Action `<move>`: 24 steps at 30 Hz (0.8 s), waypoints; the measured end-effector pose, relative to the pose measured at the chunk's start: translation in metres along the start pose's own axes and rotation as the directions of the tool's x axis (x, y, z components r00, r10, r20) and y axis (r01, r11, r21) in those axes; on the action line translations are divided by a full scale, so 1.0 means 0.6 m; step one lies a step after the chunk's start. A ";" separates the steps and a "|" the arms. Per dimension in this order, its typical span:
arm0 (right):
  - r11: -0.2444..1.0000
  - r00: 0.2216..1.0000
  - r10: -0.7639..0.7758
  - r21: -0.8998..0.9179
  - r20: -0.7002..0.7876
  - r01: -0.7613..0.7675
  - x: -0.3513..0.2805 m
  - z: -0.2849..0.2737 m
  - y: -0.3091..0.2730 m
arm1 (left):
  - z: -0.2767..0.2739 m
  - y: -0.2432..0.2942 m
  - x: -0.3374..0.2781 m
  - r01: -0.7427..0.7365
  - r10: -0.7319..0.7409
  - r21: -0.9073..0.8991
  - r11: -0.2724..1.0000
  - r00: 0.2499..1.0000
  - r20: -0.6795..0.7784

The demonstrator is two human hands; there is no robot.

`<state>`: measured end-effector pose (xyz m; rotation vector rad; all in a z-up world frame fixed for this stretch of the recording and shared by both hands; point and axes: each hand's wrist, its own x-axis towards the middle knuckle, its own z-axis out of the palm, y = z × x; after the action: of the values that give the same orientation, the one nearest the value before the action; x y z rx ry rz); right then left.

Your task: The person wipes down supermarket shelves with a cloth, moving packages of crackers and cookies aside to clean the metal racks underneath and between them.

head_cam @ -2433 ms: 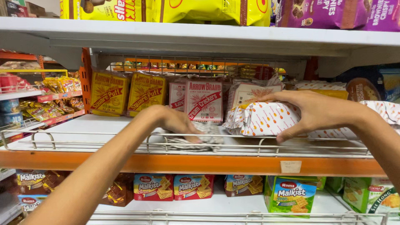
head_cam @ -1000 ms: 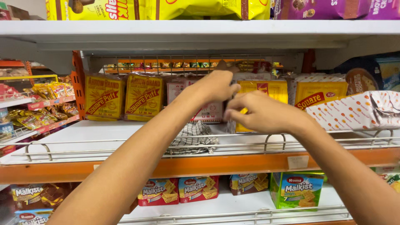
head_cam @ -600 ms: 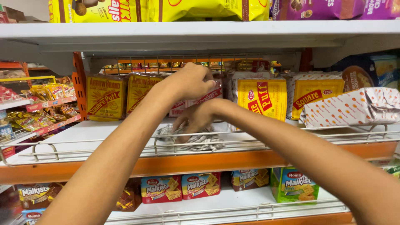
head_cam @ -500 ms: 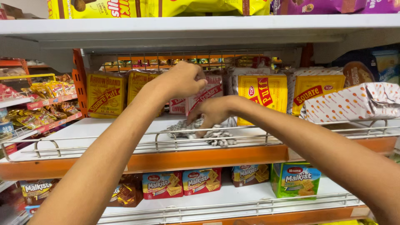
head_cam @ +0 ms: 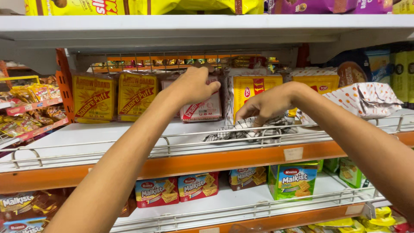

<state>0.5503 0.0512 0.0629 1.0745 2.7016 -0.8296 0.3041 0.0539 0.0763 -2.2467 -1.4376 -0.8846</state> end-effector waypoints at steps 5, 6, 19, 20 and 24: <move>0.975 0.979 0.153 -0.143 -0.133 -0.171 -0.042 -0.013 0.062 | 0.089 0.038 0.094 -0.035 0.042 -0.072 0.997 0.994 0.104; 0.962 0.970 0.178 -0.176 -0.167 -0.207 -0.048 -0.016 0.075 | 0.103 0.042 0.109 -0.017 0.032 -0.099 0.995 0.988 0.154; 0.886 0.413 0.084 -0.122 -0.907 -0.448 -0.051 -0.061 0.128 | 0.075 0.050 0.079 -0.184 0.160 -0.408 0.894 0.983 -0.094; 0.986 0.484 0.020 -0.065 -0.875 -0.157 -0.044 -0.056 0.129 | 0.058 0.043 0.063 -0.128 0.108 -0.377 0.917 0.991 -0.075; 0.982 0.469 0.188 0.158 -0.863 -0.103 -0.042 -0.080 0.127 | -0.035 -0.004 -0.007 0.071 -0.071 -0.351 0.934 0.997 0.014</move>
<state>0.6238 0.1070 0.0767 2.2421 3.2337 -0.3713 0.2937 0.0401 0.0890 -2.4562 -1.4648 -1.2518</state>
